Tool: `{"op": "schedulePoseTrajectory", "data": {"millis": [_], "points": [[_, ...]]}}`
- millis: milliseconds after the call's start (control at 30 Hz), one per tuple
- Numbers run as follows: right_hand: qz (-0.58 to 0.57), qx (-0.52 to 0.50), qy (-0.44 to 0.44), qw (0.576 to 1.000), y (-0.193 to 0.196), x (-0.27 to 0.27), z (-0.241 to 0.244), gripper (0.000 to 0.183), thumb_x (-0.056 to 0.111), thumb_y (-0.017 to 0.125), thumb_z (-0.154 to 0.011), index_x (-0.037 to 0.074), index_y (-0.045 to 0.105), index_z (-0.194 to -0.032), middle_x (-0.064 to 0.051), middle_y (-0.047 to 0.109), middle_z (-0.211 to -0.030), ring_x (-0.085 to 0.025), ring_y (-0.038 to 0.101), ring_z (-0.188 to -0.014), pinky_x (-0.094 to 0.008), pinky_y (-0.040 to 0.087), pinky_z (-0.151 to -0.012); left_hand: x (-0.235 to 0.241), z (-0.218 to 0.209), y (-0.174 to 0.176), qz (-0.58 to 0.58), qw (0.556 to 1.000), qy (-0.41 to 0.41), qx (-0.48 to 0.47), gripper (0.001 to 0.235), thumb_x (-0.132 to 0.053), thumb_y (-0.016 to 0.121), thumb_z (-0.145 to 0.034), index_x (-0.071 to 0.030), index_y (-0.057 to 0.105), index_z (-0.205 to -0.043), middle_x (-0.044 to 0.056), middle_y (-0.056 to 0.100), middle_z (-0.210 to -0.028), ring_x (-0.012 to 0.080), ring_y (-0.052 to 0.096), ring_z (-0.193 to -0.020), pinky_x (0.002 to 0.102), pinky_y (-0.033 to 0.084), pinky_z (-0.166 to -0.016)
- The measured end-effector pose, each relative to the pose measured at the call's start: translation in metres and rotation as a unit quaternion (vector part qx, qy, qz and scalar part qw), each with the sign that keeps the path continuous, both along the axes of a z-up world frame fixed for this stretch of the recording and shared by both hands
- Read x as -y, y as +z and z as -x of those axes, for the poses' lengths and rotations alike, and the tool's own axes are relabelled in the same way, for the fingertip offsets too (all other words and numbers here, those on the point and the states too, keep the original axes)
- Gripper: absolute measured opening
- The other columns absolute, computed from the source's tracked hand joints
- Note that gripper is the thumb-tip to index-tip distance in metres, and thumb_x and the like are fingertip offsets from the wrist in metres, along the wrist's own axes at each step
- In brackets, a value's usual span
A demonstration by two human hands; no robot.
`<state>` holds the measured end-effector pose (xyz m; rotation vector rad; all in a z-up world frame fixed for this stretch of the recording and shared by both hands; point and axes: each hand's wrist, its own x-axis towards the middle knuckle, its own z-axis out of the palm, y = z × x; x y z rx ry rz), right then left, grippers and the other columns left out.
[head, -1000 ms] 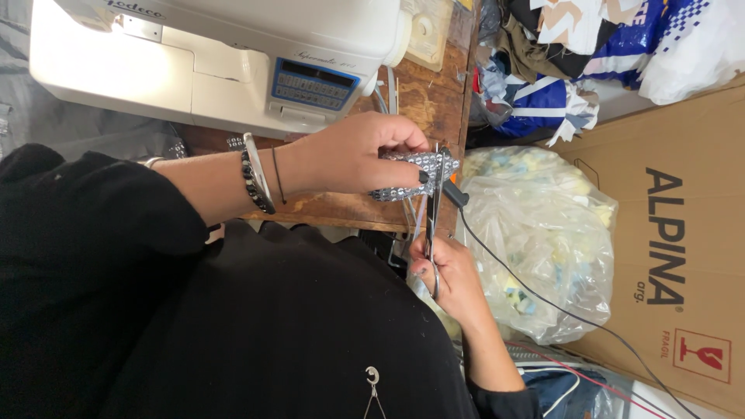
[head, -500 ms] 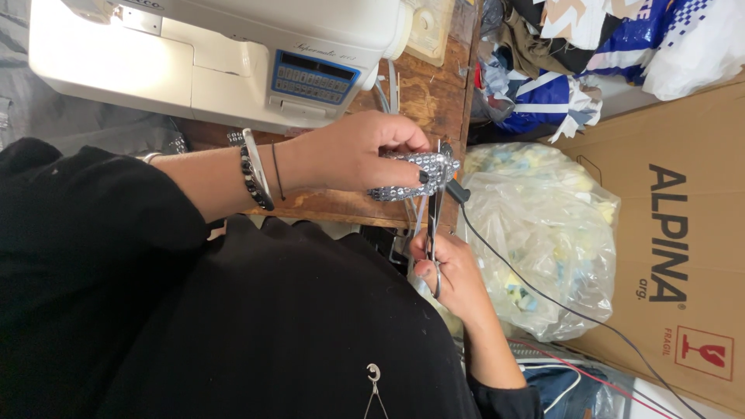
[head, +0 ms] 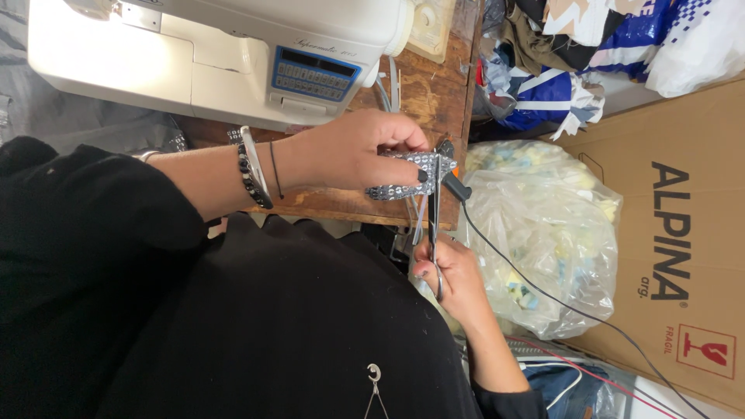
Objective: The person uses a hot glue gun to apply glue to a small, sequined fabric piece, then presses it onto a white fabric item. The person handles the sequined piece and the white fabric item throughout the process.
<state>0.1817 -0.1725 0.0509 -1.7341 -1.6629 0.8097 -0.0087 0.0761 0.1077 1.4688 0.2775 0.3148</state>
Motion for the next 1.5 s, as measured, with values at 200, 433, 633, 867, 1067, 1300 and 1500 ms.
{"op": "schedulePoseTrajectory", "data": {"millis": [200,433,633,867,1067,1300,1500], "points": [[-0.013,-0.022,-0.01,1.0,-0.016,0.009,0.0,0.04,0.05,0.064,-0.096,0.014,0.065,-0.077,-0.003,0.057,-0.058,-0.028,0.057,-0.053,-0.036,0.051,-0.058,0.001,0.001,0.001,0.002,1.0,-0.006,-0.009,0.031,-0.026,0.071,-0.079,-0.005,0.073,-0.102,0.005,0.063,-0.07,0.0121,0.059,-0.07,0.025,0.049,-0.065],[-0.011,-0.032,0.017,0.999,0.0,-0.003,0.005,0.051,0.062,0.054,-0.097,0.015,0.061,-0.079,-0.003,0.053,-0.06,-0.026,0.052,-0.054,-0.035,0.05,-0.057,0.004,0.005,0.006,-0.014,1.0,-0.008,-0.021,0.031,-0.028,0.07,-0.08,-0.006,0.074,-0.101,0.003,0.062,-0.067,0.0116,0.057,-0.072,0.027,0.048,-0.068],[-0.005,-0.017,0.03,0.999,0.012,-0.013,0.006,0.054,0.066,0.052,-0.096,0.015,0.06,-0.079,-0.002,0.052,-0.06,-0.023,0.054,-0.054,-0.034,0.049,-0.057,0.007,0.005,0.001,-0.05,0.997,-0.041,-0.05,0.033,-0.029,0.07,-0.078,-0.006,0.075,-0.101,0.004,0.063,-0.065,0.0146,0.058,-0.067,0.029,0.049,-0.066],[-0.028,-0.017,0.027,0.999,-0.004,-0.005,0.003,0.05,0.061,0.059,-0.095,0.013,0.061,-0.079,-0.005,0.053,-0.06,-0.029,0.055,-0.053,-0.037,0.05,-0.057,0.006,0.007,-0.003,-0.047,0.997,-0.039,-0.055,0.033,-0.032,0.072,-0.076,-0.01,0.075,-0.1,0.001,0.068,-0.068,0.013,0.062,-0.069,0.028,0.05,-0.069],[-0.031,-0.046,-0.008,0.998,-0.02,0.002,-0.003,0.045,0.056,0.064,-0.093,0.016,0.065,-0.073,0.002,0.057,-0.055,-0.022,0.054,-0.049,-0.031,0.049,-0.056,0.005,0.006,-0.009,-0.037,0.997,-0.034,-0.051,0.032,-0.032,0.073,-0.076,-0.012,0.075,-0.101,-0.001,0.071,-0.071,0.0109,0.063,-0.072,0.027,0.05,-0.071],[0.253,0.148,-0.138,0.946,-0.02,-0.031,0.006,0.037,0.04,0.081,-0.083,0.004,0.075,-0.08,-0.024,0.069,-0.063,-0.052,0.069,-0.075,-0.053,0.052,-0.069,0.01,0.029,-0.044,-0.037,0.994,0.008,0.105,0.035,-0.032,0.076,-0.089,-0.01,0.07,-0.116,0.008,0.071,-0.116,0.0172,0.065,-0.106,0.03,0.052,-0.088],[0.307,0.315,-0.161,0.884,-0.117,-0.055,-0.016,0.025,0.048,0.07,-0.094,0.03,0.074,-0.111,-0.007,0.078,-0.09,-0.041,0.075,-0.091,-0.055,0.057,-0.086,0.029,0.043,-0.086,-0.046,0.988,0.056,0.136,0.025,-0.013,0.078,-0.091,-0.008,0.07,-0.114,0.012,0.063,-0.127,0.0282,0.061,-0.123,0.041,0.046,-0.107]]}}
